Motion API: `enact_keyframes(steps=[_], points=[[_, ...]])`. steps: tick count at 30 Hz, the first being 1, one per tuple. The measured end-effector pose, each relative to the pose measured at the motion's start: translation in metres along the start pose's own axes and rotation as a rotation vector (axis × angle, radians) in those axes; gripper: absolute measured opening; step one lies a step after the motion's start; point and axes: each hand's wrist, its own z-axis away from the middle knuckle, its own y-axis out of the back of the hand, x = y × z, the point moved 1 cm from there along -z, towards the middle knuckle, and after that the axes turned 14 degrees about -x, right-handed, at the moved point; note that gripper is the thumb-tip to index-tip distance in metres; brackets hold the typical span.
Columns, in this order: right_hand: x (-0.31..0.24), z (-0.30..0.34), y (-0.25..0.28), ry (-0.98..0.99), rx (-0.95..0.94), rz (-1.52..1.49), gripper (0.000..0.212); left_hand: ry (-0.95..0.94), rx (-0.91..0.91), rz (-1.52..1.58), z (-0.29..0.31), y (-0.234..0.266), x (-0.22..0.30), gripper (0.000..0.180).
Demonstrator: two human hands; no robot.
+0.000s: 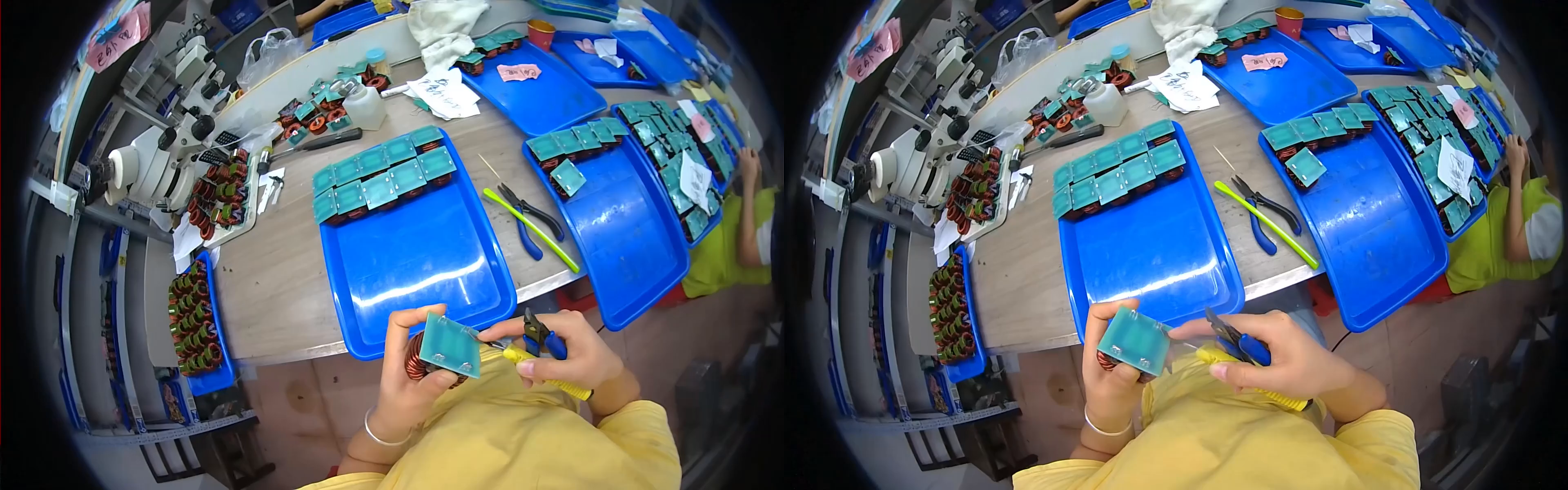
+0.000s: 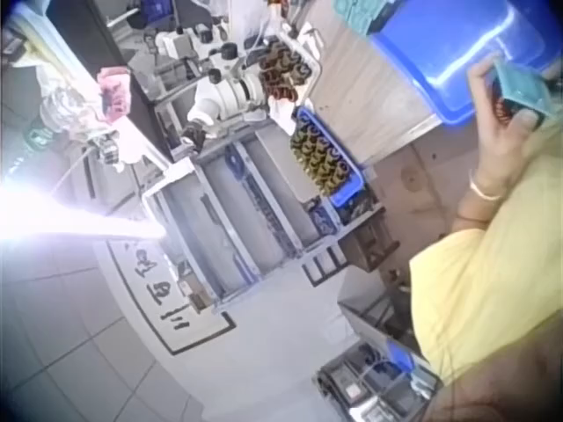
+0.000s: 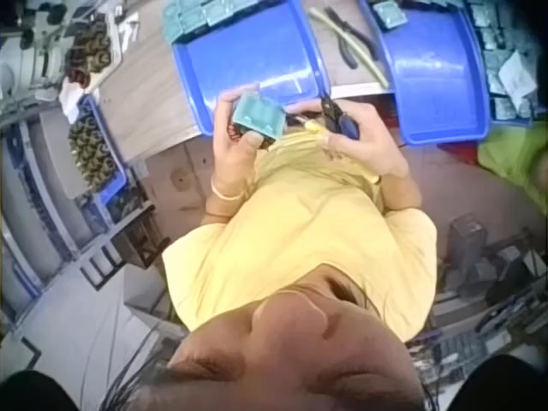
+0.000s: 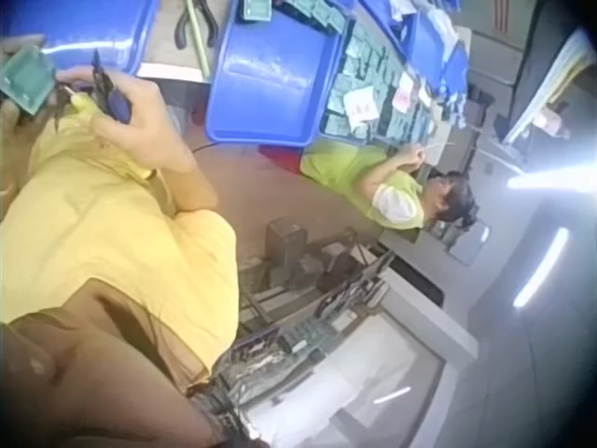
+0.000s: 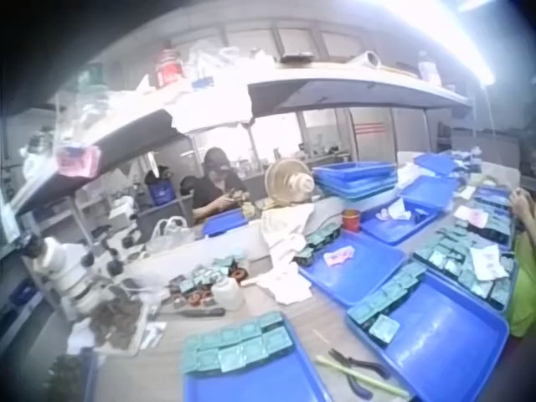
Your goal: Assembling and trimming wires on electronic coil components using pliers at an assembly workbench.
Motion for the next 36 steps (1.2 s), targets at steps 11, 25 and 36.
enact_keyframes(steps=[11, 25, 36], points=[[0.008, 0.000, -0.008, 0.138, 0.167, 0.167, 0.039, -0.106, 0.065, -0.070, -0.001, -0.006, -0.005, 0.060], [0.004, -0.005, 0.004, 0.295, 0.607, -0.199, 0.044, -0.062, 0.171, 0.003, -0.010, -0.014, 0.005, 0.068], [-0.012, -0.002, 0.002, 0.061, 0.143, 0.181, 0.039, -0.027, 0.118, 0.022, -0.011, -0.011, 0.011, 0.073]])
